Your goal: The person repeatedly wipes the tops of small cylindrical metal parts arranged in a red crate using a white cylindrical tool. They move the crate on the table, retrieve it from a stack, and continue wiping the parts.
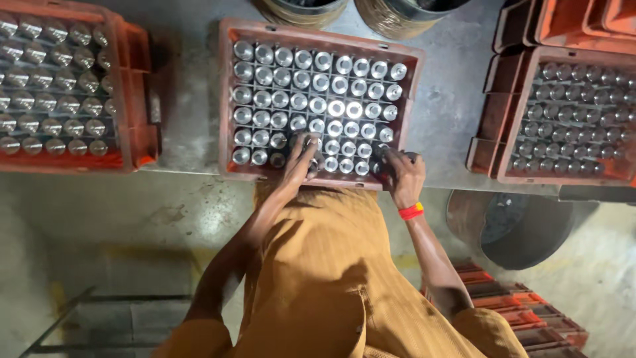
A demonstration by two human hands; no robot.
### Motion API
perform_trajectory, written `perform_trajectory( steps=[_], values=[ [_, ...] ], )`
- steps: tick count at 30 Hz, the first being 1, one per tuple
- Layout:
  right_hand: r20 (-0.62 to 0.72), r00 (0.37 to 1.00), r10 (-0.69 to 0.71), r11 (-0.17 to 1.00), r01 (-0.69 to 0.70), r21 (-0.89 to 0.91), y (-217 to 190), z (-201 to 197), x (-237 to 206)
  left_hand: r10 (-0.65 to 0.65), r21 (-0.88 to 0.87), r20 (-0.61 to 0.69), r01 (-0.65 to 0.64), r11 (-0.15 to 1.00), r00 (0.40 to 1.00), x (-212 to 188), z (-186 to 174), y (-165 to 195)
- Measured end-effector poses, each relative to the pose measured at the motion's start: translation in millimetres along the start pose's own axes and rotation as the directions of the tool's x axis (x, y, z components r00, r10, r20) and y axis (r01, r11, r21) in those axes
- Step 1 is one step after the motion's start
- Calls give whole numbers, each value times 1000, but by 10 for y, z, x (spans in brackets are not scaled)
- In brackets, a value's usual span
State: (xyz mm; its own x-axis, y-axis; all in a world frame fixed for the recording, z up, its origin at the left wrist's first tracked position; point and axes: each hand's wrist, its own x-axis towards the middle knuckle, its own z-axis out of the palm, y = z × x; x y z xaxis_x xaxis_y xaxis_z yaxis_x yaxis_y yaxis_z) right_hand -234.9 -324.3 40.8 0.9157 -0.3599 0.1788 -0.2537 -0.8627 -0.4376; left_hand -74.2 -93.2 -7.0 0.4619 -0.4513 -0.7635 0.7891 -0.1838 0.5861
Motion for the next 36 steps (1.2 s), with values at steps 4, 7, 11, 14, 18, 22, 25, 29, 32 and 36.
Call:
perform_trajectory(
  steps=[4,7,11,14,18,22,25,29,32,36],
  values=[
    [75,996,-55,993,62,-96,21,91,50,150,43,103,-155,987,983,-55,39,211],
    [60,996,-60,996,64,-56,31,209,118,214,63,82,-220,974,973,-37,118,444],
    [108,993,-43,991,56,-119,85,340,133,484,138,9,-480,866,875,94,254,892],
    [102,985,-138,986,146,-78,136,447,131,773,451,29,-698,556,634,308,311,1490],
    [192,975,-113,978,143,-150,165,457,209,894,884,127,-457,94,429,834,427,2517],
    [223,957,-188,963,224,-148,148,211,237,589,860,494,-462,-218,640,1439,568,3173],
    [62,987,-146,987,149,-59,-4,-103,153,137,904,343,-287,-319,929,1625,593,3199],
    [-150,977,149,970,-115,212,-201,-344,38,-10,904,292,-280,-323,956,1786,553,3151],
    [-195,907,374,902,-307,302,-293,-314,-82,-30,905,300,-294,-306,954,1817,590,3167],
    [-262,870,418,898,-352,263,-330,-199,-321,-58,900,319,-322,-294,946,1823,657,3180]
  ],
)
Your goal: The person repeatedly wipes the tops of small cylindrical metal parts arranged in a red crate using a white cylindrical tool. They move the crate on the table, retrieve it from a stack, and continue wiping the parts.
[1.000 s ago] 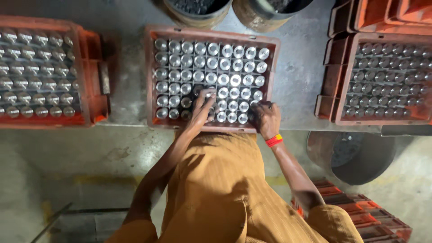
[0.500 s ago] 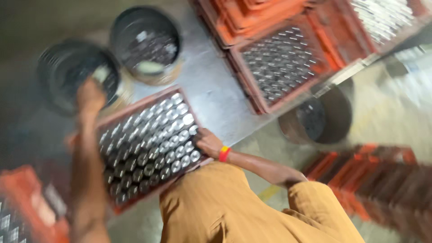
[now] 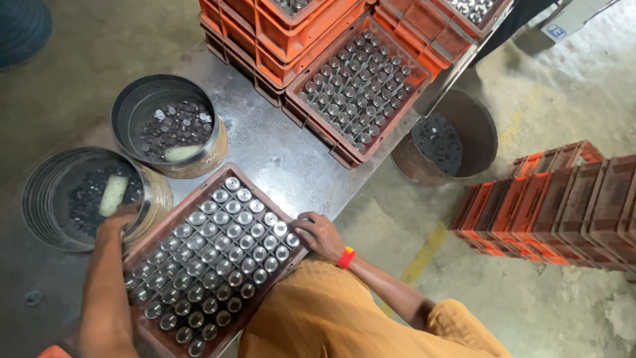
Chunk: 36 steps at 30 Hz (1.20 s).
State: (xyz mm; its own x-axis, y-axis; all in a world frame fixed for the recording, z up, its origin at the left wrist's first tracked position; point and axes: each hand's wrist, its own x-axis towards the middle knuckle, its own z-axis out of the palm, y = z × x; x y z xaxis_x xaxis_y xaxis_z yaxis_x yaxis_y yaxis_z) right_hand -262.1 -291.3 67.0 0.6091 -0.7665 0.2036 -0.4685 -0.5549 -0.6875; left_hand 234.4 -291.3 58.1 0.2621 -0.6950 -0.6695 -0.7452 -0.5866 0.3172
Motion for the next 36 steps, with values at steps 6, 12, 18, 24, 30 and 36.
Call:
perform_trajectory(
  steps=[6,12,18,24,30,36],
  values=[
    [-25,991,131,990,-130,50,74,-86,-337,42,-3,27,-41,999,999,-3,8,51],
    [-5,984,181,982,-180,57,-45,-142,-475,67,-18,37,-66,998,997,-57,24,80],
    [5,987,163,985,-163,57,-97,-197,-539,107,-45,44,-105,993,993,-47,65,58],
    [18,985,170,985,-170,5,-35,-315,-624,207,-136,7,-204,970,978,-11,100,23],
    [27,988,152,988,-151,-41,8,-372,-604,-115,-573,-163,1,820,980,-167,-26,101],
    [94,993,77,995,-71,-68,46,-511,-448,-62,-949,1,-19,-315,998,-356,-296,-51]
  ],
)
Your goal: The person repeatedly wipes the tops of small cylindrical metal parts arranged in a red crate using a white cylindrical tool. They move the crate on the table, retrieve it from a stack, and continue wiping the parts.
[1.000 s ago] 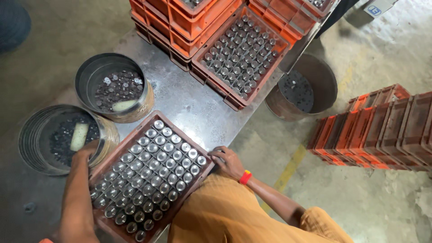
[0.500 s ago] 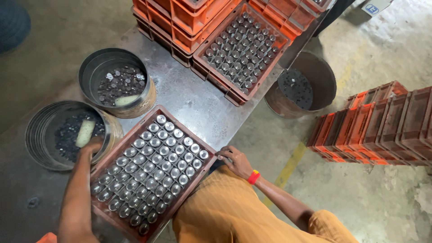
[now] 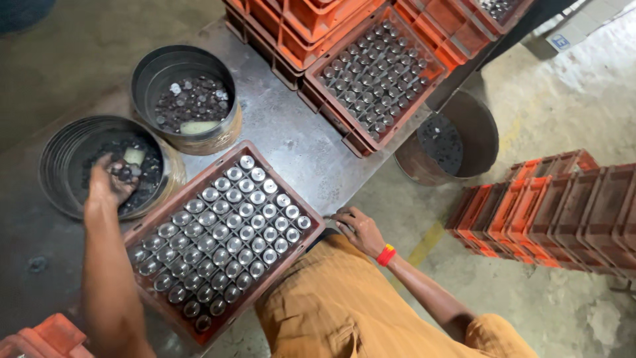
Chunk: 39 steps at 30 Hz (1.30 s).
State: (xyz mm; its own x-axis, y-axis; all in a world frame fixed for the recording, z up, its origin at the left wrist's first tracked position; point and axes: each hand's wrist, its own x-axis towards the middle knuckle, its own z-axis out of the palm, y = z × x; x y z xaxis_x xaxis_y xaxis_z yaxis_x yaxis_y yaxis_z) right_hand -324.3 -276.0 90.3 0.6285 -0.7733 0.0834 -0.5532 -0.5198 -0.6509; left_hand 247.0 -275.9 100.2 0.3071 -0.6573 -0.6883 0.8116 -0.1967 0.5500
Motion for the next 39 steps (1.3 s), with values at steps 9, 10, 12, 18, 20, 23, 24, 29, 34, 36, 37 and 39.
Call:
perform_trajectory(
  steps=[9,10,12,18,20,23,24,29,34,36,37,39],
  values=[
    [87,990,-109,994,110,-1,72,-63,403,94,118,-100,-82,990,991,54,-158,31],
    [101,989,-112,994,112,1,72,-55,426,77,73,-79,-71,995,994,43,-166,29],
    [121,985,-120,993,118,17,64,-36,457,53,-17,-37,-54,998,998,-2,-210,70],
    [123,976,-178,984,174,42,14,19,462,274,-412,-26,-260,873,961,-20,-316,133],
    [135,978,-157,987,152,49,-8,43,447,343,-361,53,-302,882,938,-38,-319,132],
    [108,986,-130,988,121,91,-59,107,453,305,-228,-144,-332,916,941,-141,-422,-57],
    [91,987,-133,987,123,108,-88,141,468,240,-152,-258,-285,946,936,-244,-456,-203],
    [48,991,-124,959,107,264,-384,411,647,276,-62,-117,-284,957,954,-906,-448,-1567],
    [331,928,-172,881,-6,473,-842,803,754,-48,196,61,35,980,997,-1368,-360,-2707],
    [386,879,-282,844,36,535,-946,942,764,-29,304,188,-30,952,982,-1482,-397,-2963],
    [395,845,-359,827,92,555,-969,1001,761,-25,353,253,-68,933,967,-1522,-435,-3053],
    [421,802,-424,804,119,583,-953,1090,760,-141,338,155,82,938,978,-1510,-494,-3173]
  ],
)
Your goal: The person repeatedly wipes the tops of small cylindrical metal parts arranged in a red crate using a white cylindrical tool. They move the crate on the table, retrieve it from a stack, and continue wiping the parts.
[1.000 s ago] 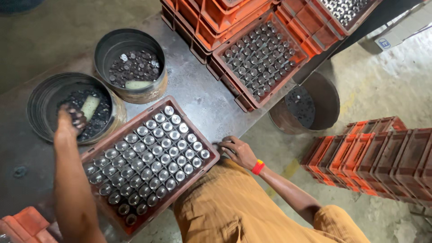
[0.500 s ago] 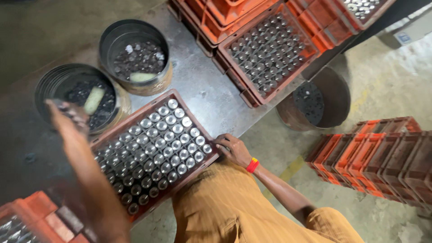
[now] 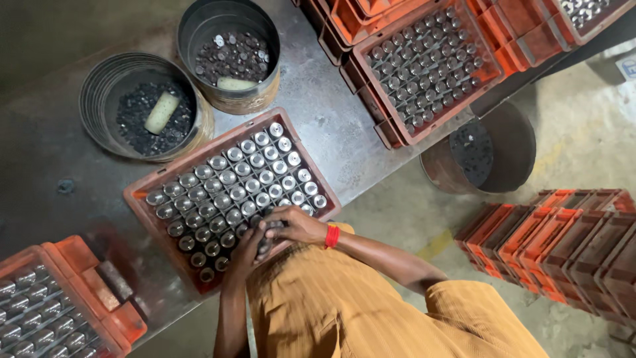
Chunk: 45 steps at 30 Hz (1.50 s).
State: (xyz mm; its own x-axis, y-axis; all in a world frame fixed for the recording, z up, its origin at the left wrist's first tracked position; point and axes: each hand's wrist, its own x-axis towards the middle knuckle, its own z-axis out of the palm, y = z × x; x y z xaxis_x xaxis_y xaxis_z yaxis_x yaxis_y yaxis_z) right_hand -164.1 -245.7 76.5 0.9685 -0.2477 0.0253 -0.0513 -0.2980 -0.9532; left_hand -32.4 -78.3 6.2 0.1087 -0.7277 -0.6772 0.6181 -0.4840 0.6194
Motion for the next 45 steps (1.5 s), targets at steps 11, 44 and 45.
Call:
perform_trajectory(
  steps=[11,44,45],
  values=[
    [-355,870,342,940,-313,138,358,-300,-141,79,-423,-79,-105,900,994,152,-7,-57],
    [-194,971,-141,612,-69,-788,960,-767,-169,216,-672,92,-100,733,972,389,-100,-408],
    [-165,978,-130,591,-57,-804,969,-756,-165,183,-666,107,-66,743,977,396,-111,-412]
  ],
)
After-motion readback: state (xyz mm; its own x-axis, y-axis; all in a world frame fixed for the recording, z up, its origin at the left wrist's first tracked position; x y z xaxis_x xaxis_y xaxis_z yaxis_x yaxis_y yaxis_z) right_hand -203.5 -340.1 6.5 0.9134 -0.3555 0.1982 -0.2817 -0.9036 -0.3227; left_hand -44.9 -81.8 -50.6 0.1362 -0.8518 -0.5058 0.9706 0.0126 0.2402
